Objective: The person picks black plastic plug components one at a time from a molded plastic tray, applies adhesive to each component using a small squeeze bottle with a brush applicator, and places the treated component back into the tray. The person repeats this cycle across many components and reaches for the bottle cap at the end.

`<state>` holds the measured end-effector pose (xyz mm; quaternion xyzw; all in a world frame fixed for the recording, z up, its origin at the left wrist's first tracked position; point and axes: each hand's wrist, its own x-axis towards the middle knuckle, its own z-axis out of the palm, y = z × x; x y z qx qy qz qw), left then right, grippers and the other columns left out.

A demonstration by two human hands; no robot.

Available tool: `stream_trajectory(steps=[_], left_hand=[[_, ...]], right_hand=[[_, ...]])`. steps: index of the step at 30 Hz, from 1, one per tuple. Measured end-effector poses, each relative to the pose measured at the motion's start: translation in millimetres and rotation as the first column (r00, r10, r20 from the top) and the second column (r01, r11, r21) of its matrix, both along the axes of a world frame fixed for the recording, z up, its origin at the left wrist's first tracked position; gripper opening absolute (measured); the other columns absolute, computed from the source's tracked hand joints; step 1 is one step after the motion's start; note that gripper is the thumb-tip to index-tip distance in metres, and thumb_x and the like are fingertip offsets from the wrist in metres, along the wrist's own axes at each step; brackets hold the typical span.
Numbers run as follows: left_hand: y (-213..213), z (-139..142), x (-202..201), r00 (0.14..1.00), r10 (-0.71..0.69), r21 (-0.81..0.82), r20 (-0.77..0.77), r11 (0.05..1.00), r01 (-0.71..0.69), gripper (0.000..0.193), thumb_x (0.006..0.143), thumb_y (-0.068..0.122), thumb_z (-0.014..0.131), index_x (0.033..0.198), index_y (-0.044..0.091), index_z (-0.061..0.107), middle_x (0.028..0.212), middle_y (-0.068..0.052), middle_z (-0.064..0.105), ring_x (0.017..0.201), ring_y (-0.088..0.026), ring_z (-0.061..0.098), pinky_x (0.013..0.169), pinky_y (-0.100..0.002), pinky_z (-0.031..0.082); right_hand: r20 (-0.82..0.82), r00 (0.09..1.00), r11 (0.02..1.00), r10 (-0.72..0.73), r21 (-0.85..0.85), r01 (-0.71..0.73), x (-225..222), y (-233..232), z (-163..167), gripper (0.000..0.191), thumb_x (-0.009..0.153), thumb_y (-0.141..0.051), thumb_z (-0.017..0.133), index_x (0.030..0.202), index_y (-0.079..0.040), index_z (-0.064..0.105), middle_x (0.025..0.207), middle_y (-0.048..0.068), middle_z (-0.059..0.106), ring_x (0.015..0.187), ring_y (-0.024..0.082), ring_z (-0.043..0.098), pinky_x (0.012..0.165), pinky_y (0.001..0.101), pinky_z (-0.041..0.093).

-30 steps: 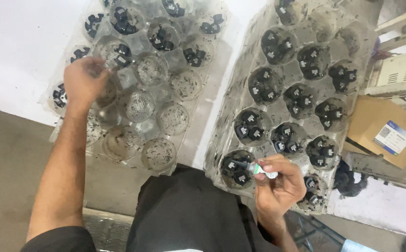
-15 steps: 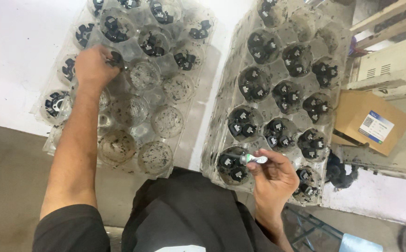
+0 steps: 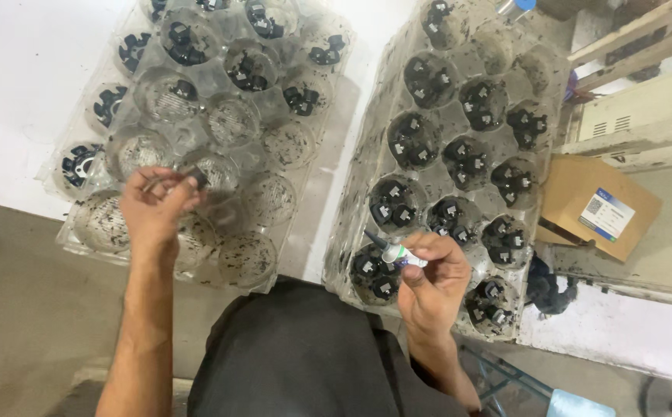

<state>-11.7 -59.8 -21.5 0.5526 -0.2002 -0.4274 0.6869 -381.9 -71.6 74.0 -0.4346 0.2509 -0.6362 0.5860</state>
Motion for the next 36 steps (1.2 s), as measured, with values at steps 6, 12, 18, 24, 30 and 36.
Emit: stream_trajectory(steps=[6, 12, 18, 24, 30, 36], left_hand=[[16, -1, -72, 0.969, -0.136, -0.065, -0.205, 0.990, 0.126, 0.027, 0.089, -0.008, 0.069, 0.110, 0.002, 0.055, 0.108, -0.015, 0.070, 0.092, -0.022, 0.074, 0.079, -0.032, 0.064], [17, 29, -115, 0.925, -0.290, -0.159, -0.244, 0.953, 0.257, 0.034, 0.084, -0.015, 0.067, 0.110, 0.002, 0.053, 0.118, -0.016, 0.065, 0.099, -0.026, 0.073, 0.086, -0.034, 0.062], [26, 63, -139, 0.878, -0.404, -0.289, -0.256, 0.899, 0.329, 0.040, 0.082, -0.021, 0.065, 0.109, 0.004, 0.051, 0.121, -0.011, 0.060, 0.114, -0.025, 0.072, 0.091, -0.032, 0.060], [32, 84, -143, 0.821, -0.477, -0.278, -0.313, 0.873, 0.401, 0.048, 0.083, -0.022, 0.070, 0.118, 0.005, 0.051, 0.120, -0.015, 0.068, 0.108, -0.024, 0.073, 0.091, -0.035, 0.063], [43, 100, -149, 0.761, -0.520, -0.216, -0.388, 0.854, 0.473, 0.051, 0.082, -0.018, 0.072, 0.129, -0.004, 0.061, 0.120, -0.014, 0.071, 0.105, -0.019, 0.071, 0.091, -0.033, 0.062], [56, 103, -153, 0.635, -0.586, -0.329, -0.504, 0.809, 0.487, 0.047, 0.088, -0.010, 0.074, 0.133, -0.005, 0.062, 0.106, -0.013, 0.072, 0.092, -0.019, 0.071, 0.085, -0.032, 0.061]], right_hand=[[0.058, 0.993, 0.993, 0.108, 0.040, -0.110, 9, -4, 5, 0.024, 0.094, -0.006, 0.085, 0.106, -0.001, 0.065, 0.101, 0.007, 0.066, 0.097, 0.020, 0.063, 0.091, 0.0322, 0.052], [-0.048, 0.998, 0.980, 0.026, 0.200, -0.016, 19, 3, 11, 0.033, 0.090, -0.010, 0.082, 0.116, 0.001, 0.066, 0.102, 0.012, 0.069, 0.090, 0.021, 0.067, 0.081, 0.0383, 0.060], [-0.203, 0.978, 0.996, -0.051, 0.065, 0.065, 20, 15, 18, 0.027, 0.088, -0.002, 0.083, 0.106, 0.000, 0.063, 0.109, 0.011, 0.067, 0.102, 0.020, 0.066, 0.093, 0.0344, 0.056], [-0.450, 0.863, 0.965, -0.231, -0.220, 0.144, 25, 27, 28, 0.024, 0.092, 0.007, 0.077, 0.104, -0.001, 0.058, 0.102, 0.010, 0.065, 0.101, 0.020, 0.063, 0.097, 0.0310, 0.053], [-0.583, 0.728, 0.903, -0.361, -0.412, 0.117, 28, 37, 47, 0.025, 0.089, 0.009, 0.073, 0.101, -0.002, 0.054, 0.096, 0.009, 0.061, 0.093, 0.021, 0.064, 0.084, 0.0304, 0.056], [-0.573, 0.688, 0.843, -0.446, -0.528, 0.107, 33, 36, 56, 0.026, 0.087, 0.009, 0.074, 0.098, -0.002, 0.053, 0.091, 0.008, 0.061, 0.084, 0.021, 0.065, 0.074, 0.0318, 0.060]])
